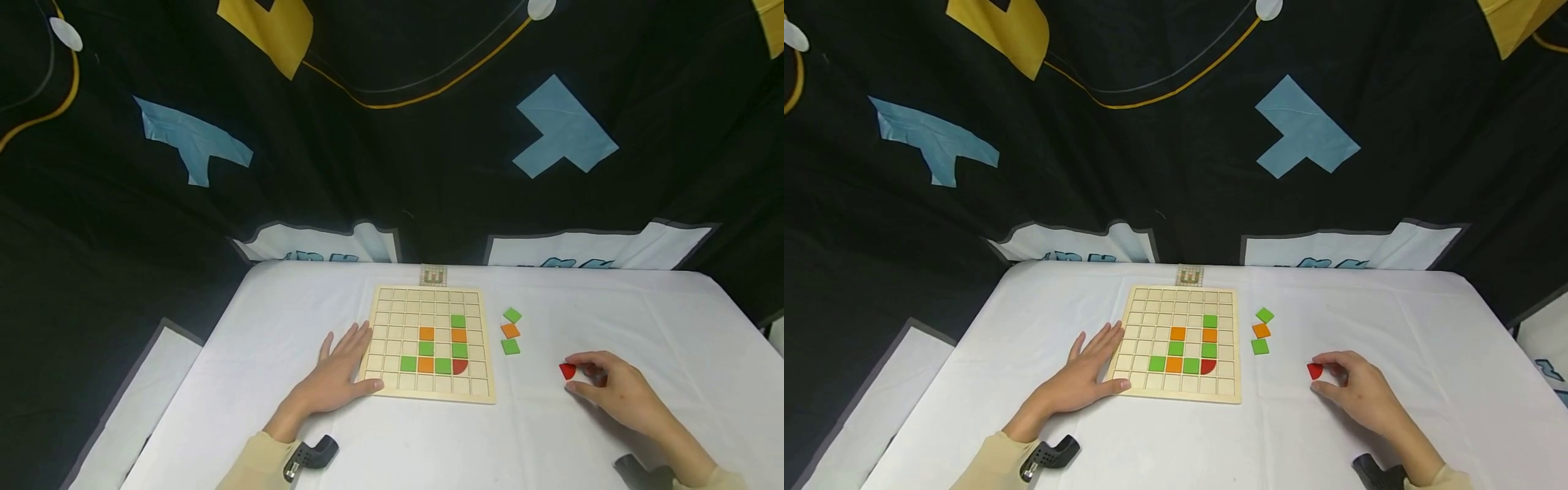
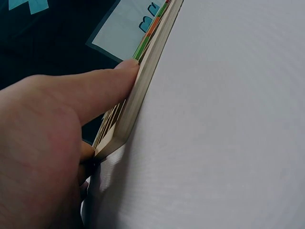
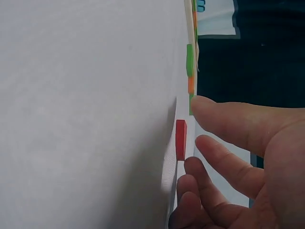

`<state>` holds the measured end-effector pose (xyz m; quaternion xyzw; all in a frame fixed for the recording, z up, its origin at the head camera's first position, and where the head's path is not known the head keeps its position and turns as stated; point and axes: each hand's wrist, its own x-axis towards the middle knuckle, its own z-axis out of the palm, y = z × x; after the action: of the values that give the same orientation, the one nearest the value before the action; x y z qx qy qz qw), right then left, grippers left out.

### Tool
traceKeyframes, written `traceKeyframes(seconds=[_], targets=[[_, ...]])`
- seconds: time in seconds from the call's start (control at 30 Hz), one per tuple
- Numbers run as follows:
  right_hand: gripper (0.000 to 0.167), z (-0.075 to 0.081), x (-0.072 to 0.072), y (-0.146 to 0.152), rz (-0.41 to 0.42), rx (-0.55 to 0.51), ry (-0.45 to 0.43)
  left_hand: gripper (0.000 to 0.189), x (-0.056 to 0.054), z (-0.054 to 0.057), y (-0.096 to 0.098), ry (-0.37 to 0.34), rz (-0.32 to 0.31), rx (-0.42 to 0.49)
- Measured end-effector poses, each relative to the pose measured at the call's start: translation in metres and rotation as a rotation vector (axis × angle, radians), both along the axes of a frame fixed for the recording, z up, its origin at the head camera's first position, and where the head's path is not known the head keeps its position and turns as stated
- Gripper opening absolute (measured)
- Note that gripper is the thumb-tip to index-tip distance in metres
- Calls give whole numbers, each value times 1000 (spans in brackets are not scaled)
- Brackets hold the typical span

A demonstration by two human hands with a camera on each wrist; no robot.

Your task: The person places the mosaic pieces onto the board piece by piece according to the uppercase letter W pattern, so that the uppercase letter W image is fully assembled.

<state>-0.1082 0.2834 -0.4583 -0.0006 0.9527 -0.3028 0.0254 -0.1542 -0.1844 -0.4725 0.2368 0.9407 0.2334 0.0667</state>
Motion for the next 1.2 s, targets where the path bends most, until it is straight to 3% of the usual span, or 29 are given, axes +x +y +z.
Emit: traceKeyframes(seconds=[0.57,1.2], targets=[[39,-3,-10,-1,43,80,-4,99,0,-2,0,-11,0,3],[27,-1,-9,-3,69,83,17,99,0,1,0,-22,5,-2]])
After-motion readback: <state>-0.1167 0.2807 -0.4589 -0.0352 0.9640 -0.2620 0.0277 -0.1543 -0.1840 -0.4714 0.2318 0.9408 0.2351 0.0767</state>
